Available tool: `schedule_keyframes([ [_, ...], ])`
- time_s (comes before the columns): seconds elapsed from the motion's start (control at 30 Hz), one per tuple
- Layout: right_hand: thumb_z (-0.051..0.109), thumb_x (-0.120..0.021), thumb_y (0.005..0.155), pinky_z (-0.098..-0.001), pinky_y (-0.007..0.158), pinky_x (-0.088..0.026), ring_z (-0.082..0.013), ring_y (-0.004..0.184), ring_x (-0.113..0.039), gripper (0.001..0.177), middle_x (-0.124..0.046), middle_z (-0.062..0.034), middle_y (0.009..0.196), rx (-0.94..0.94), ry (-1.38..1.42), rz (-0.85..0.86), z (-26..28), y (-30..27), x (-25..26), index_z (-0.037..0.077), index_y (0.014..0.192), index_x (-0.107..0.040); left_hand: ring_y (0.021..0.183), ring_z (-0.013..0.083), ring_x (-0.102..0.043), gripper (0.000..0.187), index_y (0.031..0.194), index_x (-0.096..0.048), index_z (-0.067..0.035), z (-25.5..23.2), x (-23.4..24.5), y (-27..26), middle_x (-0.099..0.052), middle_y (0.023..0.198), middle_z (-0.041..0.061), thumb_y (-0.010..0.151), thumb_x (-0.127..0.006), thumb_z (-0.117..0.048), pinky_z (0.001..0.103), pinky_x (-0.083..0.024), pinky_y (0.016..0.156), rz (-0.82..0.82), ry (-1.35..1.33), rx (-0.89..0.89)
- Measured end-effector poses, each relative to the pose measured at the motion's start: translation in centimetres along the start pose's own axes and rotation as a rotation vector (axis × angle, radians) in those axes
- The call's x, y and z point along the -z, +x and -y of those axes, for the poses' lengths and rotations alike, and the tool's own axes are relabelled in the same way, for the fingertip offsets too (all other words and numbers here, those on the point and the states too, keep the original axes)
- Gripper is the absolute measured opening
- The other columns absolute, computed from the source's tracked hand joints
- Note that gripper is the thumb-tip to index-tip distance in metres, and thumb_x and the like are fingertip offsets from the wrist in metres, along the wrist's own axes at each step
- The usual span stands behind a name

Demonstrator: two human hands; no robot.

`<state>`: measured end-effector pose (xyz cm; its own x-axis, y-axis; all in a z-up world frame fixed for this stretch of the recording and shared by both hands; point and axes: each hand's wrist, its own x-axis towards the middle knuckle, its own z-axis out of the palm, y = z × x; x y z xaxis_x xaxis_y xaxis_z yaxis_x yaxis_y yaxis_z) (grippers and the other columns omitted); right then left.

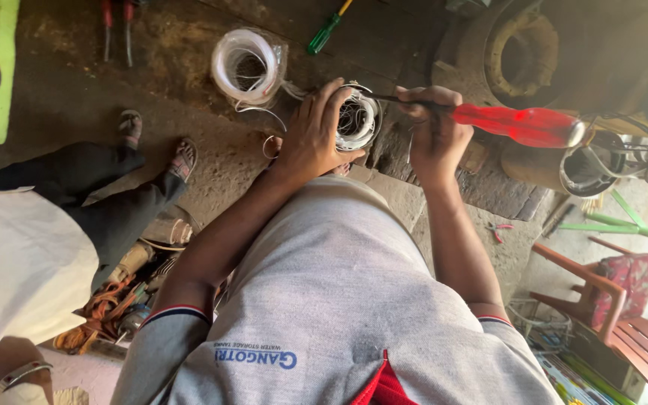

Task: The person winds white wire around a cylindrical metal core, repeatedly adjusting the coil with both hands. They use a red-handled hammer to tap the coil into place and continue winding and compressing the wire throughout the clip.

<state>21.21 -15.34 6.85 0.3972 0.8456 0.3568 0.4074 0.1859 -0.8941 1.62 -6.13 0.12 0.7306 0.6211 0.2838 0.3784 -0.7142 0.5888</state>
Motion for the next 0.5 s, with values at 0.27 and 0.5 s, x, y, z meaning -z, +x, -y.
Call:
schedule_keyframes([
  [0.27, -0.001, -0.055, 0.114, -0.0354, 0.1, -0.063, -0.0249, 0.112, -0.074, 0.006, -0.07, -0.0151, 0.113, 0.065, -0.08, 0.059, 0.2, 0.1, -0.9, -0.003, 0.119, -0.052, 0.131, 0.0398, -0.052, 0.118, 0.149, -0.035, 0.001, -0.3, 0.3, 0.3, -0.041, 0.15, 0.021, 0.063, -0.101, -0.045, 0.05, -0.048, 0.109, -0.008, -0.008, 0.014],
  [0.5, -0.009, -0.056, 0.108, -0.0346, 0.096, -0.063, -0.0262, 0.113, -0.074, 0.01, -0.07, -0.0147, 0.113, 0.1, -0.189, 0.137, 0.2, 1.0, -1.3, -0.003, 0.115, -0.057, 0.131, 0.0424, -0.051, 0.121, 0.147, -0.034, 0.001, -0.3, -0.3, 0.3, -0.043, 0.146, 0.024, 0.058, -0.101, -0.044, 0.052, -0.045, 0.108, -0.036, -0.018, 0.044],
])
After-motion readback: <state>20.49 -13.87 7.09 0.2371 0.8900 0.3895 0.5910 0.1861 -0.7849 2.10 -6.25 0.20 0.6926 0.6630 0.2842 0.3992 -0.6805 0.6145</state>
